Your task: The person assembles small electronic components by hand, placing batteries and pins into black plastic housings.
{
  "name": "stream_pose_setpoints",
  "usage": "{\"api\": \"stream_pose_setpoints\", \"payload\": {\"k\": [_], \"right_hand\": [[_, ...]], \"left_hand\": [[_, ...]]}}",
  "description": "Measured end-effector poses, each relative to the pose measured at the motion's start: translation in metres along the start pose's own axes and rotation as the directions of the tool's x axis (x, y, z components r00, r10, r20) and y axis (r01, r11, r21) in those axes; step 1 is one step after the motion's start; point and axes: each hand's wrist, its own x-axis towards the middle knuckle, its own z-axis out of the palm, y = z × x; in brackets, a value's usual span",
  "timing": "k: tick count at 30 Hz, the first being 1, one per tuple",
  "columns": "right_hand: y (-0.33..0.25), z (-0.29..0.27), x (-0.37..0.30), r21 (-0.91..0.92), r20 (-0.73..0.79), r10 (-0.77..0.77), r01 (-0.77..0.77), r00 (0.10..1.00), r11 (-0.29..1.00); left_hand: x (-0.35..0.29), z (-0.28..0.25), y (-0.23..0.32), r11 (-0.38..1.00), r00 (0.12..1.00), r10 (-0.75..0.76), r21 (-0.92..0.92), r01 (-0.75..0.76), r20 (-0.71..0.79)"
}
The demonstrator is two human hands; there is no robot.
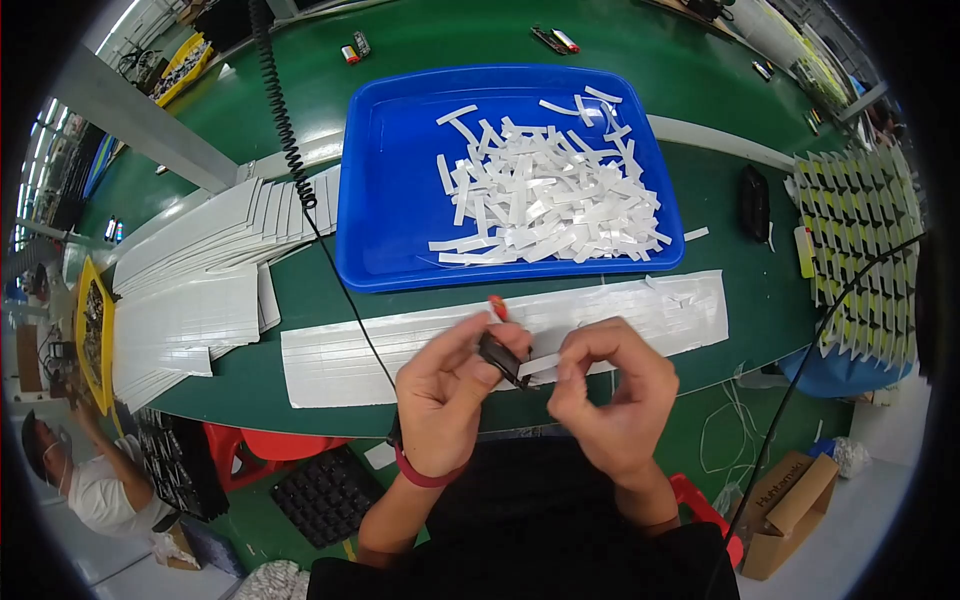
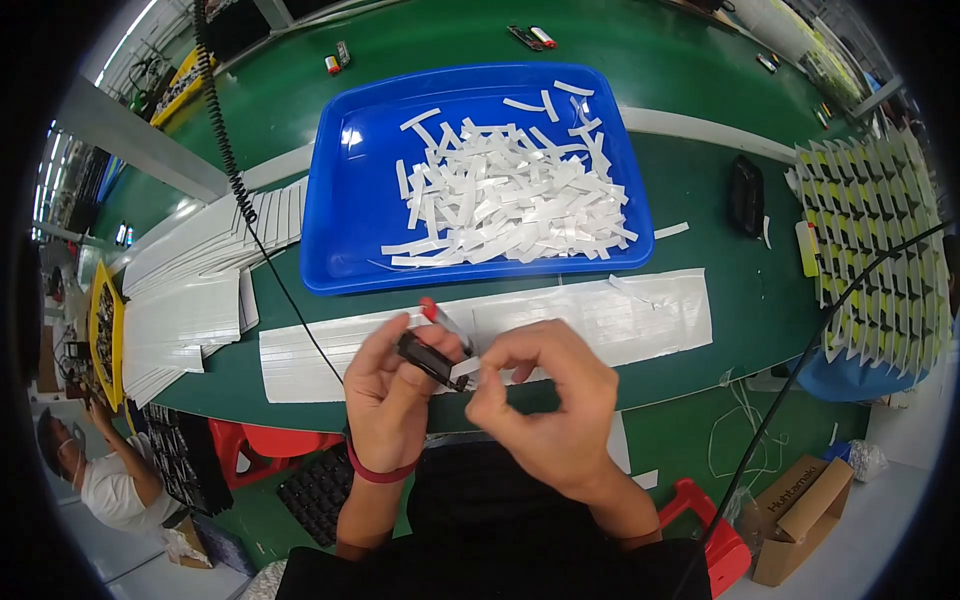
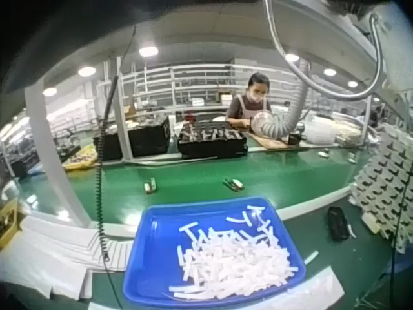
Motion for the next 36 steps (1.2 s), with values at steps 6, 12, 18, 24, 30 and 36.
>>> {"api": "stream_pose_setpoints", "payload": {"k": [6,12,18,24,30,36], "right_hand": [[0.008,-0.020,0.052,-0.356,-0.223,-0.081,-0.004,0.971,0.935],[0.028,-0.032,0.064,-0.797,-0.098,-0.300,0.106,0.949,0.595],[0.036,-0.041,0.061,-0.631,-0.177,-0.122,-0.018,0.977,0.776],[0.031,-0.046,0.061,-0.723,-0.065,-0.281,0.149,0.957,0.675],[-0.008,-0.027,0.013,-0.049,0.285,0.180,-0.173,0.941,0.984],[-0.002,-0.013,0.001,0.055,0.400,0.273,-0.321,0.875,0.946]], "left_hand": [[-0.002,0.003,0.001,0.991,0.992,-0.003,-0.130,-0.013,-0.125],[0.000,0.001,0.003,0.987,0.996,-0.026,-0.163,0.011,-0.085],[0.000,0.001,0.005,0.987,0.997,-0.062,-0.147,0.068,0.048],[-0.002,0.001,0.007,0.989,0.997,-0.073,-0.128,0.077,0.039],[-0.001,-0.003,0.006,0.976,0.991,-0.115,-0.176,0.125,0.064],[-0.004,-0.005,0.006,0.996,0.990,-0.056,-0.060,0.064,0.128]]}}
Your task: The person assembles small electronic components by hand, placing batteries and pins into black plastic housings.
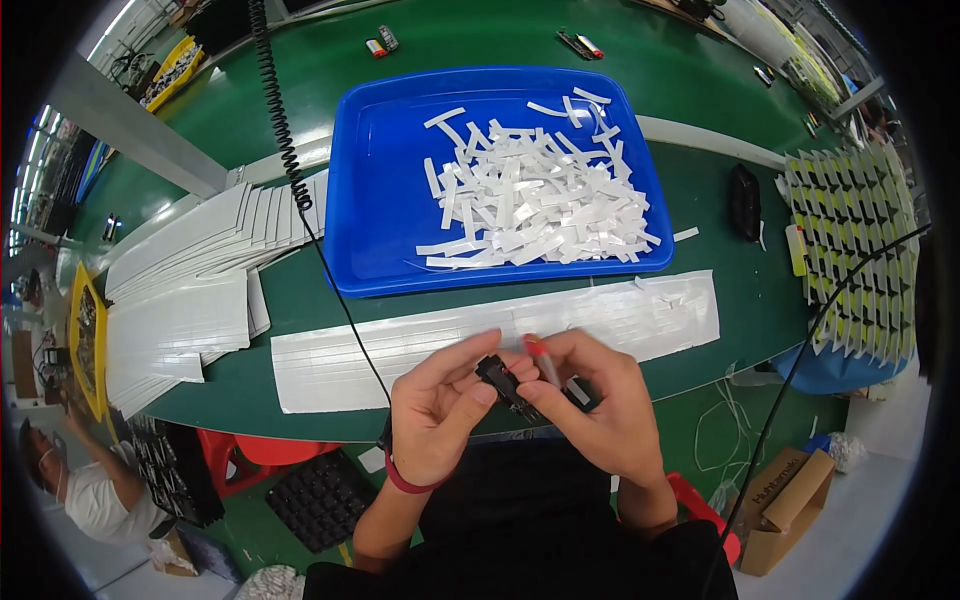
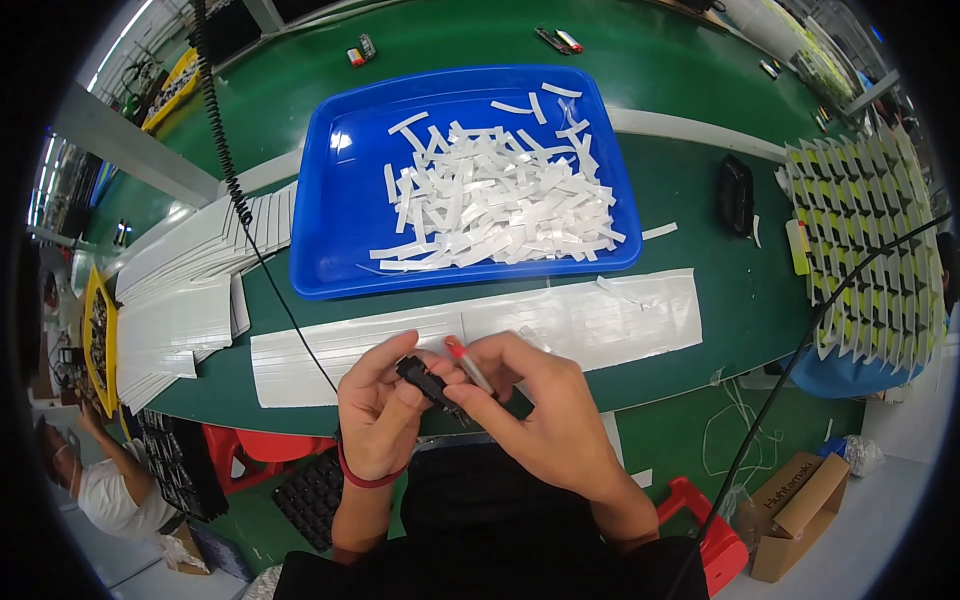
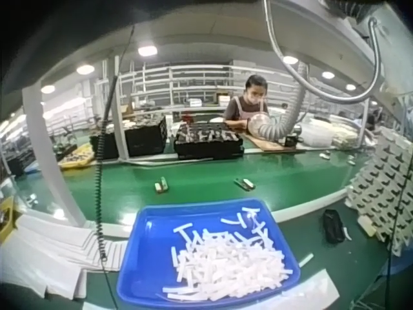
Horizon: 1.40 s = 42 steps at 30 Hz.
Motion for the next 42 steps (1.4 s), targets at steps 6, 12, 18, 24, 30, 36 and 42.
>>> {"api": "stream_pose_setpoints", "payload": {"k": [6,12,18,24,30,36,42], "right_hand": [[-0.004,0.011,0.002,-0.300,-0.156,-0.271,0.216,0.950,0.929],[-0.003,0.007,-0.001,-0.179,-0.172,-0.305,0.275,0.937,0.945],[-0.008,0.006,-0.004,-0.300,-0.173,-0.358,0.297,0.918,0.907],[-0.008,0.008,-0.006,-0.465,-0.077,-0.505,0.417,0.860,0.781],[-0.001,0.006,-0.010,-0.289,-0.144,-0.508,0.455,0.849,0.842],[0.004,0.010,-0.009,-0.224,-0.140,-0.497,0.461,0.857,0.858],[0.002,0.013,-0.011,-0.159,-0.149,-0.447,0.425,0.882,0.891]], "left_hand": [[0.001,0.009,0.001,0.996,0.984,0.011,0.092,0.005,-0.178],[-0.004,0.002,0.002,0.986,0.990,0.008,0.164,0.015,-0.138],[-0.002,0.000,-0.001,0.988,0.999,0.022,0.154,-0.017,-0.028],[-0.005,0.000,-0.001,0.997,0.997,0.043,0.071,-0.038,-0.066],[-0.004,-0.004,-0.001,0.994,0.995,0.094,0.059,-0.096,0.024],[-0.002,-0.004,-0.003,0.993,0.992,0.114,0.037,-0.116,0.048],[0.000,-0.005,-0.005,0.986,0.986,0.163,0.022,-0.164,0.041]]}}
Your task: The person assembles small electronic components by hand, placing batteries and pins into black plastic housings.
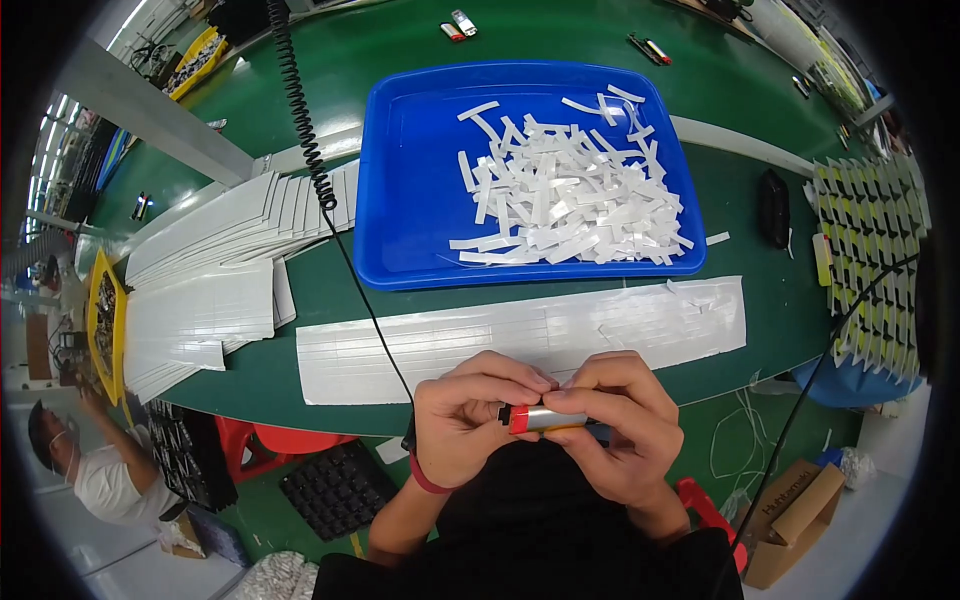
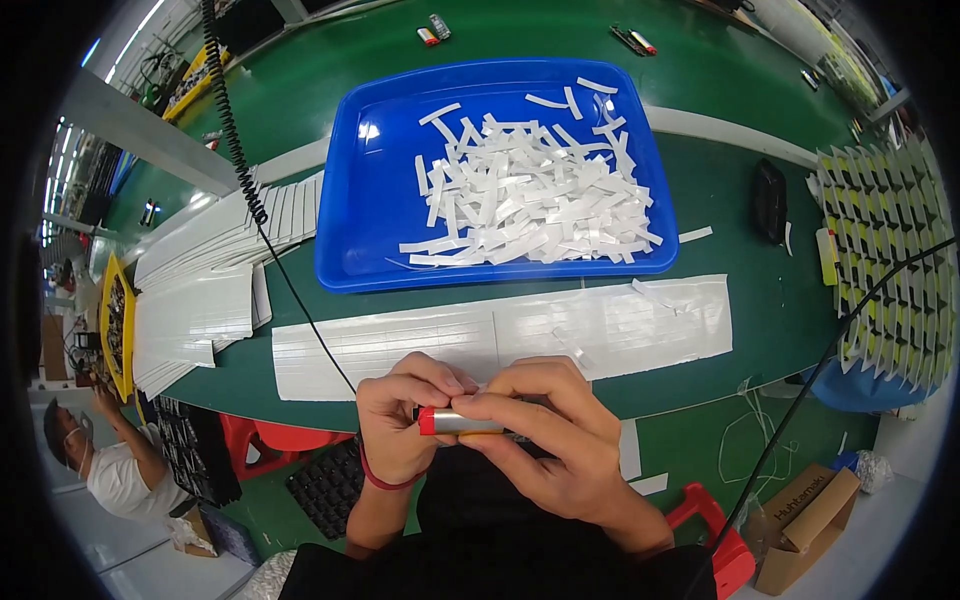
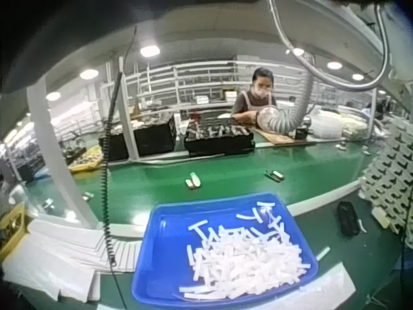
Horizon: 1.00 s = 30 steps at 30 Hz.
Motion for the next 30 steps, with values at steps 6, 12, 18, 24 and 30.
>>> {"api": "stream_pose_setpoints", "payload": {"k": [6,12,18,24,30], "right_hand": [[0.000,-0.001,0.000,0.007,0.016,-0.006,0.005,1.000,1.000],[0.000,0.003,0.000,0.088,-0.012,0.013,-0.012,1.000,0.996],[0.002,0.001,-0.001,0.086,0.023,0.014,-0.016,1.000,0.996],[0.007,0.005,0.000,0.045,-0.002,0.008,-0.008,1.000,0.999],[0.015,0.009,0.003,-0.119,-0.043,-0.053,0.048,0.998,0.992]], "left_hand": [[-0.001,-0.001,-0.001,1.000,1.000,0.009,-0.009,-0.009,-0.005],[-0.002,-0.002,-0.003,0.999,0.999,0.032,-0.006,-0.032,-0.014],[-0.004,-0.004,-0.001,1.000,0.999,-0.004,0.026,0.005,-0.035],[-0.003,0.000,0.000,0.998,0.999,0.037,0.053,-0.035,-0.038],[0.004,0.010,0.002,0.980,0.972,-0.082,0.158,0.118,-0.218]]}}
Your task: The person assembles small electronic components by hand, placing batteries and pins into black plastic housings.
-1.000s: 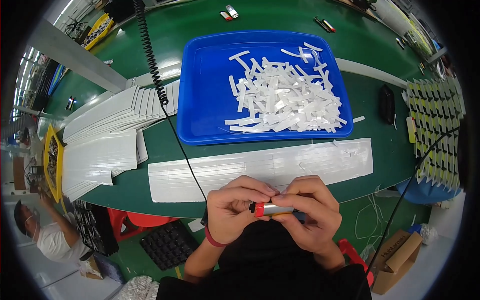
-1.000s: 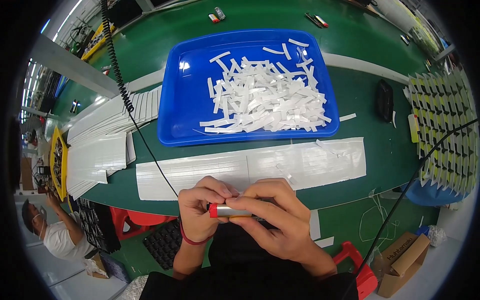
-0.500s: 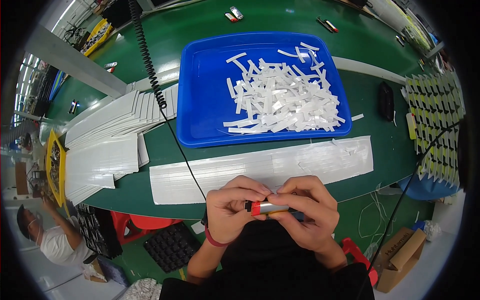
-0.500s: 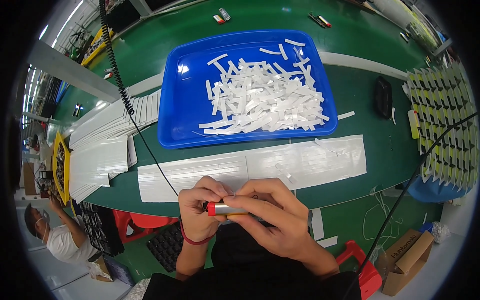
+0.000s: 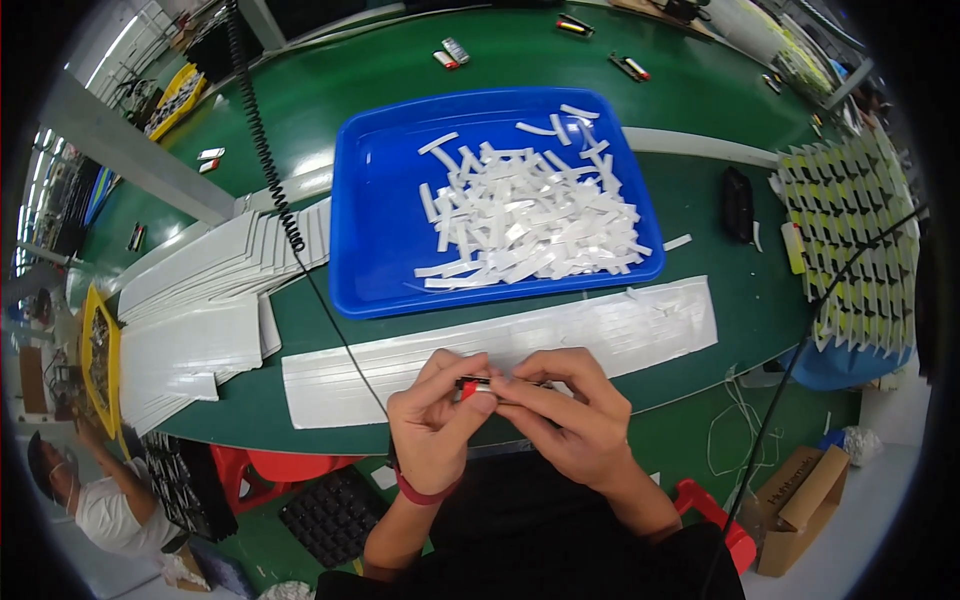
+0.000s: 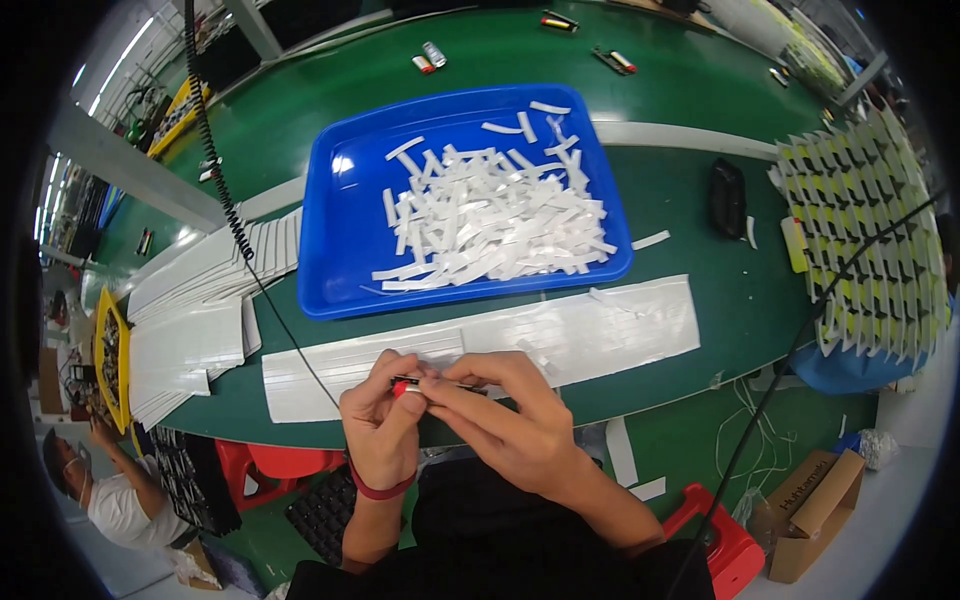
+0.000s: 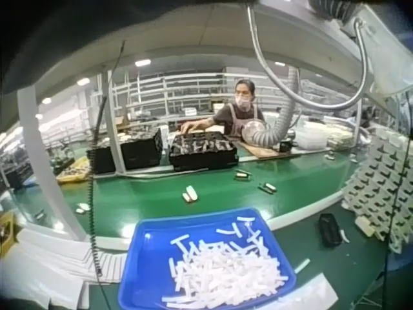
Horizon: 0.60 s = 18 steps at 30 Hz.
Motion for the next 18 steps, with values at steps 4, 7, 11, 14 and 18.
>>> {"api": "stream_pose_setpoints", "payload": {"k": [4,7,11,14,18], "right_hand": [[-0.003,-0.015,0.002,0.041,0.061,0.114,-0.116,0.992,0.992],[-0.007,-0.028,0.005,-0.022,0.143,0.185,-0.183,0.972,0.983],[-0.009,-0.056,0.023,-0.021,0.291,0.406,-0.418,0.866,0.908],[0.023,-0.102,0.057,-0.228,0.185,0.352,-0.308,0.918,0.924],[0.096,-0.177,0.139,-0.297,-0.113,0.534,-0.541,0.838,0.787]], "left_hand": [[-0.002,-0.004,0.001,0.999,0.999,0.002,0.034,-0.003,0.034],[-0.002,-0.003,0.003,0.996,0.995,-0.028,0.084,0.020,0.093],[0.002,0.019,0.012,0.988,0.990,-0.143,0.060,0.142,0.009],[0.003,0.029,0.013,0.925,0.999,-0.020,0.379,0.001,0.047],[0.010,0.023,0.008,0.575,0.874,0.082,0.694,-0.434,0.479]]}}
